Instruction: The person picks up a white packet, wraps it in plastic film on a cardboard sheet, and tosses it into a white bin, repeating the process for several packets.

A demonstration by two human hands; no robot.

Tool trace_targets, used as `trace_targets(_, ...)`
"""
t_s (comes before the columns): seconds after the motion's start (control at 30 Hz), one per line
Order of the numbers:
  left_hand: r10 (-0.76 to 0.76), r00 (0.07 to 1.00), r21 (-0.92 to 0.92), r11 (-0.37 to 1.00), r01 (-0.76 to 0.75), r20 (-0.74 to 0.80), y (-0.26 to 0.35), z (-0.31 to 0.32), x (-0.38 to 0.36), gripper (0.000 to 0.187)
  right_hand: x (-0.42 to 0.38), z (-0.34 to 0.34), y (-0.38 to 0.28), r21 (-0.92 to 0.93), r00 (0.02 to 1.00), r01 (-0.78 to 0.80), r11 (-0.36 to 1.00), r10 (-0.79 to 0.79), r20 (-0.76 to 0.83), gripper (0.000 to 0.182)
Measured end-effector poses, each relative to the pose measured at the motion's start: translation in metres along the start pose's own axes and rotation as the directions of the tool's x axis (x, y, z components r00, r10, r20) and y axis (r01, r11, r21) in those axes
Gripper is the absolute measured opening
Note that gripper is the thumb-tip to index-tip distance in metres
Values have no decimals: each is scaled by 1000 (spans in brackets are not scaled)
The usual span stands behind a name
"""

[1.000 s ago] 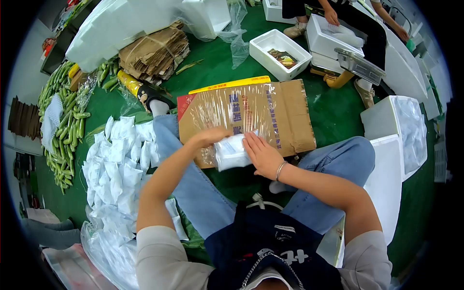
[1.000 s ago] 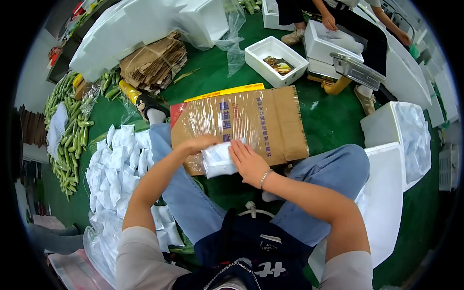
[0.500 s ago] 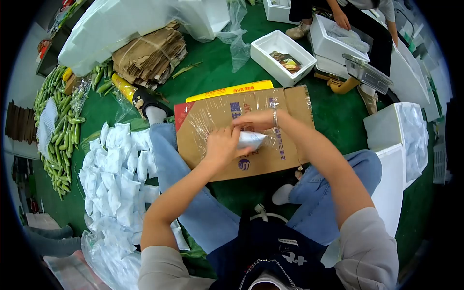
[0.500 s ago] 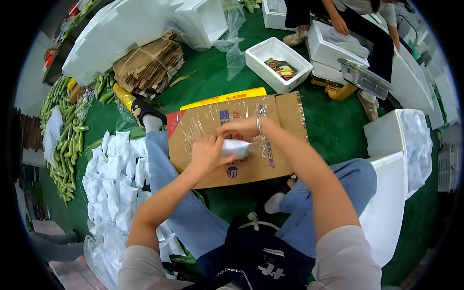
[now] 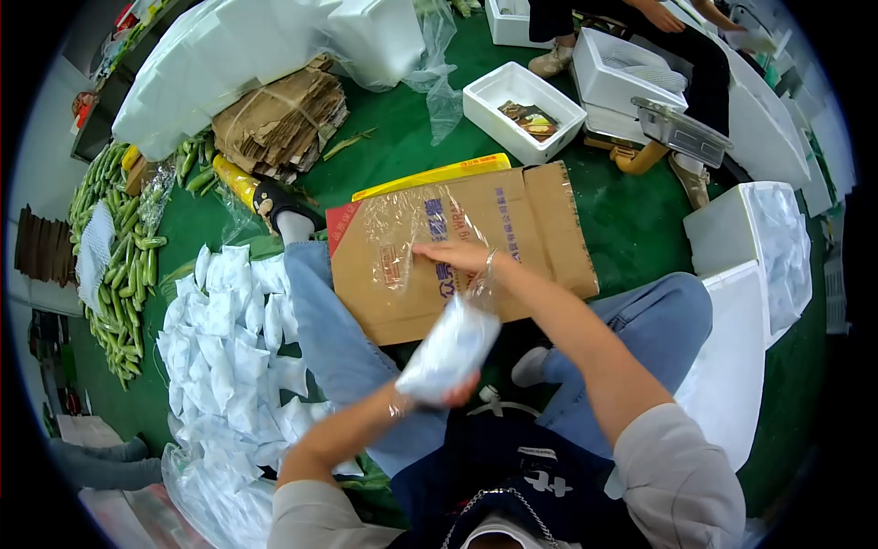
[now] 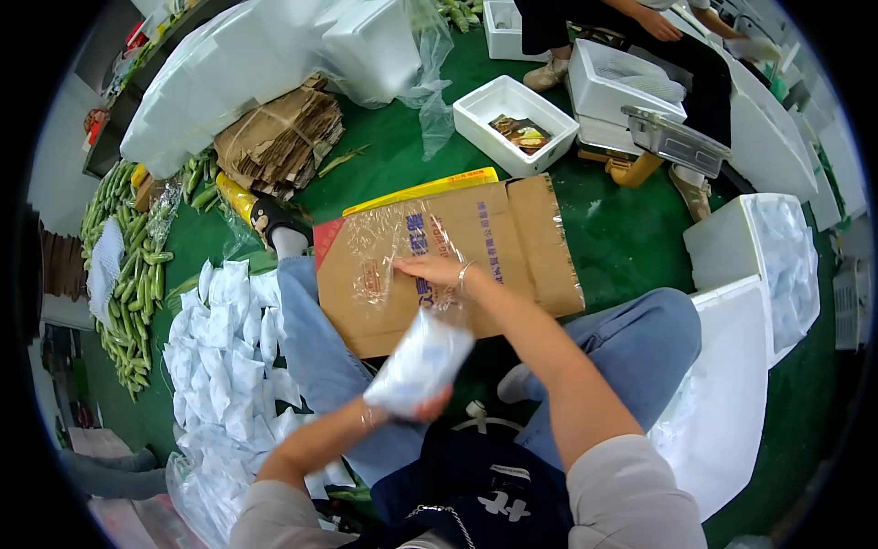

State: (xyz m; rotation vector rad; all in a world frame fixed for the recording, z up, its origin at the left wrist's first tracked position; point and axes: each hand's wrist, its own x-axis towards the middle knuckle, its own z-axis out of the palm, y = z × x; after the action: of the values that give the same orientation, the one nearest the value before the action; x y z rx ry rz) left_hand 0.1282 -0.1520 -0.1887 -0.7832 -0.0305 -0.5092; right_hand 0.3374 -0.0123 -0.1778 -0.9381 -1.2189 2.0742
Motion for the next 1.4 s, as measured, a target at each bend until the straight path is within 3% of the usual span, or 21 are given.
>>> trace_targets(0.03,247,952,447,883,-144,-181,-24,-13,9,84,-3,7,-6,-204,994,25,979,-45,-98,52)
trace_targets(0.07,614,630,862,467,197,-476,-54,4,28,83,-4,15,-14,-400,976,33,916,-115,-183,49)
trace_targets(0.17,723,363,624,120,772,-588,-95,30,56,78,-23,49,-27,-844,960,64,533,-262,-93,42)
trace_targets(0.23,717,455,734,117,669,-528,-95,36,48,84,-66,88,-55,-994,889,40,101,-458,-10,41)
trace_targets(0.3,944,269,911,67,407,-190,-77,7,45,77,-103,116,-70,-871,956,98,482,-290,-53,41)
trace_targets(0.37,710,679,899,403,-172,-188,-32,-13,-3,66,-149,146,-72,-223,932,354,908,-363,-3,36)
trace_targets(0.43,797,600,962,212,-170,-70,-48,46,34,60,-187,176,-87,-716,724,294,633,-637,-264,26)
trace_targets(0.47,485,846,849,329,-412,223,-36,42,46,63,-189,172,-77,-615,621,304,727,-641,-451,24)
trace_targets(0.5,463,860,860,329,-390,214,-57,55,68,63,-188,163,-64,-493,507,347,798,-602,-617,22)
trace_targets(0.57,934,23,843,-311,-439,357,-128,94,112,67,-190,145,-53,-351,404,372,859,-491,-772,23)
trace_targets(0.63,753,-50,741,-655,-148,656,-125,93,111,64,-187,144,-49,-206,317,421,883,-356,-879,24)
trace_targets(0.7,584,-213,614,-780,119,783,-121,83,107,56,-187,163,-49,-542,126,176,822,-565,-816,39)
trace_targets(0.77,513,-420,658,-651,378,749,-101,83,91,56,-219,208,-100,-527,382,-178,831,-436,-815,55)
trace_targets(0.8,503,-415,648,-657,385,758,-82,78,76,56,-215,220,-95,-715,393,-234,659,-608,-690,59)
trace_targets(0.87,778,-367,813,-576,-90,510,-47,66,58,55,-215,243,-86,-884,534,-332,329,-707,-464,65)
trace_targets(0.97,928,309,884,-45,-465,209,-43,71,61,54,-234,255,-86,-972,612,-228,-48,-784,-105,65)
trace_targets(1.07,671,741,963,181,-198,26,-74,73,107,55,-247,255,-71,-991,572,44,-124,-810,127,33)
trace_targets(1.13,668,743,996,82,-24,-37,-95,76,133,56,-262,257,-72,-996,670,33,-80,-737,81,14)
trace_targets(1.27,730,671,922,-336,191,127,-134,99,156,59,-295,198,-84,-920,393,-257,297,-838,-380,14)
trace_targets(1.33,723,625,673,-621,402,294,-152,112,178,62,-307,183,-85,-607,111,10,794,-605,-789,20)
trace_targets(1.4,676,644,349,-736,580,358,-162,116,201,63,-320,197,-105,-543,81,-26,839,-540,-838,21)
